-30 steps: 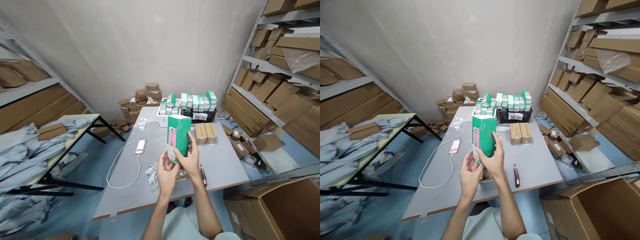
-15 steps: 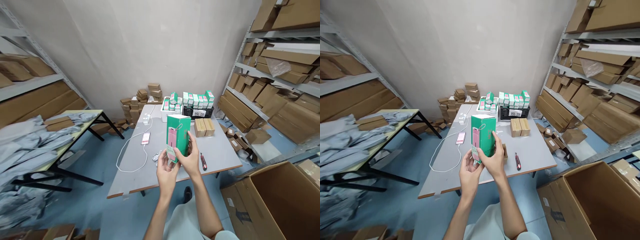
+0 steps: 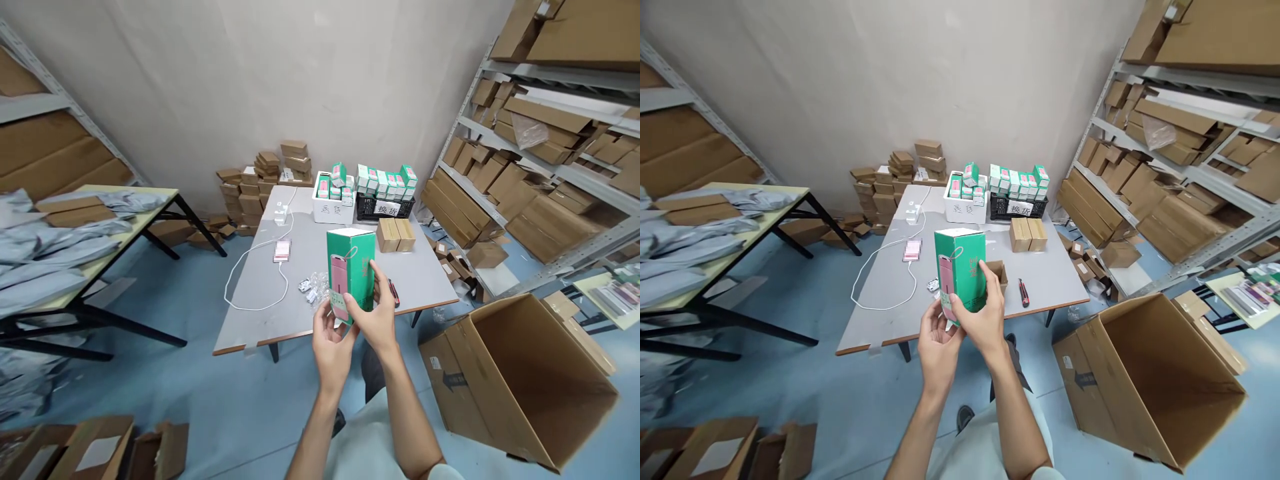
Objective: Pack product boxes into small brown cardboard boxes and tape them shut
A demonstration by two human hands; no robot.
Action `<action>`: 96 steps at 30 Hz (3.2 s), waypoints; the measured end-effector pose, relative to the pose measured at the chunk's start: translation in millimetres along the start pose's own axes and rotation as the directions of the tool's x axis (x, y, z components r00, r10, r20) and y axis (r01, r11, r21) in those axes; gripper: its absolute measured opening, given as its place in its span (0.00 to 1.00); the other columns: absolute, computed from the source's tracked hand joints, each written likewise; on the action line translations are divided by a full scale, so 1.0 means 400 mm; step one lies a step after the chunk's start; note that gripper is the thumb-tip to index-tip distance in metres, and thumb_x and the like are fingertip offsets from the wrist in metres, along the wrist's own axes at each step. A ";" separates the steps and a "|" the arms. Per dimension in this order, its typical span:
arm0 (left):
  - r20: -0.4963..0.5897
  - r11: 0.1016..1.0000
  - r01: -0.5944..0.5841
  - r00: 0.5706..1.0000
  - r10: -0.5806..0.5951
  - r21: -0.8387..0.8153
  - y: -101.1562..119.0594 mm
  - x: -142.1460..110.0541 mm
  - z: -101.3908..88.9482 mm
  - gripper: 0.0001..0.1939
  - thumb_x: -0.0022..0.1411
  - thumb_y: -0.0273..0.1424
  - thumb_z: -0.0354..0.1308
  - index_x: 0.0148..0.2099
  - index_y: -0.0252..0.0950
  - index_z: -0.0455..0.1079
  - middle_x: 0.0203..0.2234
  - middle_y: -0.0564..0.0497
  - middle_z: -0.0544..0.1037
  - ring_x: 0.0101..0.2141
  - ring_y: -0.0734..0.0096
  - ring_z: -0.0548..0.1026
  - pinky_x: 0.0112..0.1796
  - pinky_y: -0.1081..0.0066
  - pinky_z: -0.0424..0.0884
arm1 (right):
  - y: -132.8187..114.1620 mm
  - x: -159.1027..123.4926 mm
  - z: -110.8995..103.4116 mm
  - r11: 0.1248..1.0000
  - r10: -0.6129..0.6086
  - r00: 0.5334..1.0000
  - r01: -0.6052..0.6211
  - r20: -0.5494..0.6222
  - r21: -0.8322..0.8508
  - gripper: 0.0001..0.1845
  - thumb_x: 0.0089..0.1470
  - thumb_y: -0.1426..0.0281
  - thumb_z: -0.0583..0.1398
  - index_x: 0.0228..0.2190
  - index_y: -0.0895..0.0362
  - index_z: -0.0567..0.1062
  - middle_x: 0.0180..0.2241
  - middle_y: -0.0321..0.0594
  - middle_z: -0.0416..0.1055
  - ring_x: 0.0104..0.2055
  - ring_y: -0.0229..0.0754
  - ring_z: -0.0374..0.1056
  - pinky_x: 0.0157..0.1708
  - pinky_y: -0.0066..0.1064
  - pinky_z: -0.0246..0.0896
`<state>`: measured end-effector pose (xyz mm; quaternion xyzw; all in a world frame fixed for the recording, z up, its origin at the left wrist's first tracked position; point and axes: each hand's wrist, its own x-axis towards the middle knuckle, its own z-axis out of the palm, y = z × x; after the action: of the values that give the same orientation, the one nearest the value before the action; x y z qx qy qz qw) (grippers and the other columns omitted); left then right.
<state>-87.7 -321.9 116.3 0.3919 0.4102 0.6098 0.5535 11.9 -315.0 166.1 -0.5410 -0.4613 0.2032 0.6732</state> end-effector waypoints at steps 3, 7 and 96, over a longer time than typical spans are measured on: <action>0.033 1.000 -0.004 0.999 0.004 0.002 0.005 -0.015 0.001 0.49 0.51 0.46 0.88 0.69 0.44 0.72 0.68 0.38 0.80 0.70 0.43 0.79 0.64 0.58 0.82 | 0.001 -0.004 -0.013 0.999 0.032 0.999 -0.032 -0.019 0.034 0.43 0.61 0.58 0.76 0.74 0.48 0.75 0.73 0.49 0.76 0.74 0.59 0.74 0.78 0.57 0.70; 0.111 0.997 0.054 0.993 -0.047 -0.059 0.003 -0.005 0.000 0.40 0.61 0.53 0.81 0.68 0.44 0.75 0.66 0.39 0.82 0.67 0.46 0.82 0.62 0.58 0.82 | 0.025 0.017 -0.028 0.975 0.110 0.994 -0.103 -0.024 0.199 0.42 0.62 0.52 0.76 0.71 0.52 0.76 0.71 0.52 0.78 0.70 0.58 0.79 0.70 0.50 0.79; 0.004 0.958 -0.223 0.974 0.226 0.178 -0.100 0.717 0.315 0.36 0.55 0.44 0.84 0.61 0.41 0.77 0.56 0.43 0.81 0.61 0.48 0.82 0.61 0.52 0.85 | 0.291 0.773 0.130 0.974 0.042 0.990 -0.011 -0.135 0.224 0.60 0.58 0.45 0.79 0.81 0.51 0.67 0.69 0.54 0.79 0.64 0.52 0.81 0.66 0.45 0.80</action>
<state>20.8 -25.9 130.5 0.4789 0.4202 0.6327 0.4402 146.4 -9.2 183.0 -0.4810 -0.3805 0.2245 0.7573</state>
